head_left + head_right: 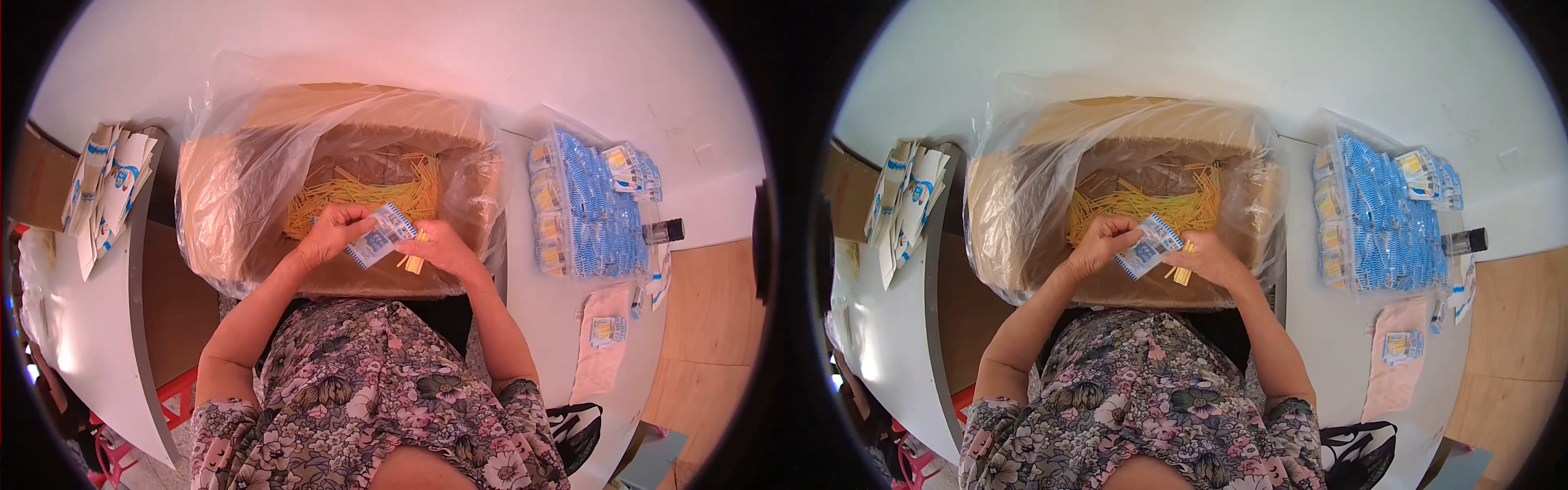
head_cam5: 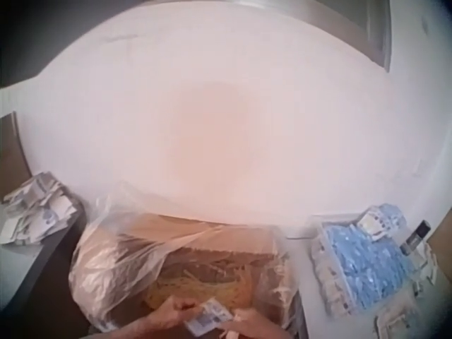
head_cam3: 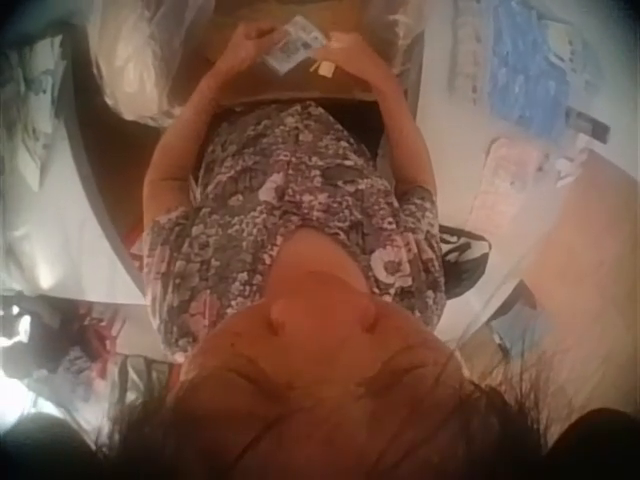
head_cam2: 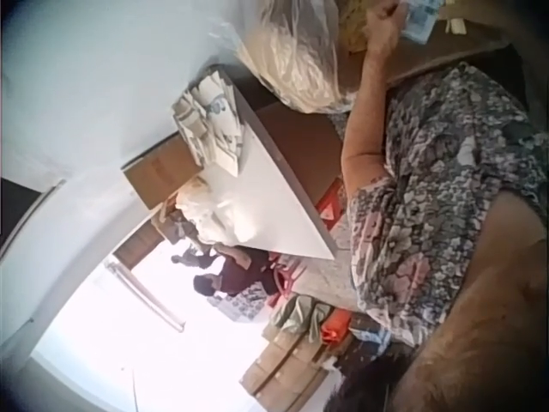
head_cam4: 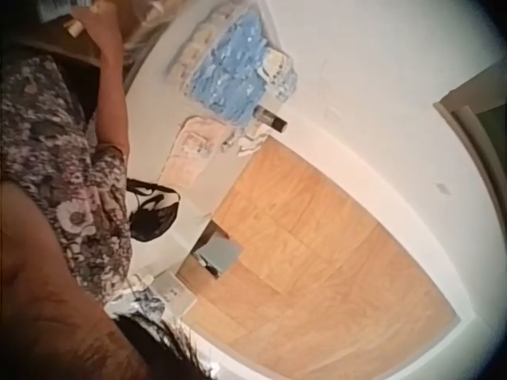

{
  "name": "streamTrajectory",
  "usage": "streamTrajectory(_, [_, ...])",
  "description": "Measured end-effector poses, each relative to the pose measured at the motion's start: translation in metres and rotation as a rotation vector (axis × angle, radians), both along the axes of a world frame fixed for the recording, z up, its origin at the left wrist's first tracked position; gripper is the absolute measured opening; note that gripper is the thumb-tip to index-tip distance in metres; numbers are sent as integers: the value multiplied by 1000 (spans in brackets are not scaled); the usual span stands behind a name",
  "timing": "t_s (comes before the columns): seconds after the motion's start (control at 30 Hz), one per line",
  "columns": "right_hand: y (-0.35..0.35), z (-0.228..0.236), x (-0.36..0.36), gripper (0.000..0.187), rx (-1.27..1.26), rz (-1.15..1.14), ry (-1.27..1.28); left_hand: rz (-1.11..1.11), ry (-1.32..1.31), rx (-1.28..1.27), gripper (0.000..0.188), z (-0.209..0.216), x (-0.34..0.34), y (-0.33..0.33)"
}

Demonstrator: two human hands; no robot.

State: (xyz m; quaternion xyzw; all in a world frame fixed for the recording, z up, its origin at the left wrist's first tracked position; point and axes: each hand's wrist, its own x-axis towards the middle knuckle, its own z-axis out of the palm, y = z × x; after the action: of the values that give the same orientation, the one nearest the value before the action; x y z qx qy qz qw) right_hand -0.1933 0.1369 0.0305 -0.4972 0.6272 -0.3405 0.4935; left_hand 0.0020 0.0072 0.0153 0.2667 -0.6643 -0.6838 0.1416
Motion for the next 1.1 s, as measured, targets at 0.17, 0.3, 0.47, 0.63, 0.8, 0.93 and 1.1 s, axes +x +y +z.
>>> streamTrajectory(0.17, [3, -5, 6, 23, -39, -162, -188, 37, 58, 226, 19, -1, -4, 8])
streamTrajectory(0.3, [3, 5, 13, 18, -73, -218, -184, 77, 115, 329, 22, 6, -5, 13])
streamTrajectory(0.47, [4, 12, 13, 19, -133, -206, -23, 59, 93, 108, 20, -11, -2, 10])
streamTrajectory(0.63, [19, -46, 6, 22, -120, -59, 566, 88, 147, 65, 10, -10, 0, 3])
streamTrajectory(0.8, [13, -34, 5, 22, -104, 135, 827, 75, 135, 102, 13, -6, 3, 0])
streamTrajectory(0.93, [-1, 34, -3, 20, -54, -238, -189, 27, 148, 61, 17, -1, 5, -3])
streamTrajectory(1.1, [-22, 57, 3, 18, 88, -285, -531, -94, 152, 50, 19, 9, -2, -1])
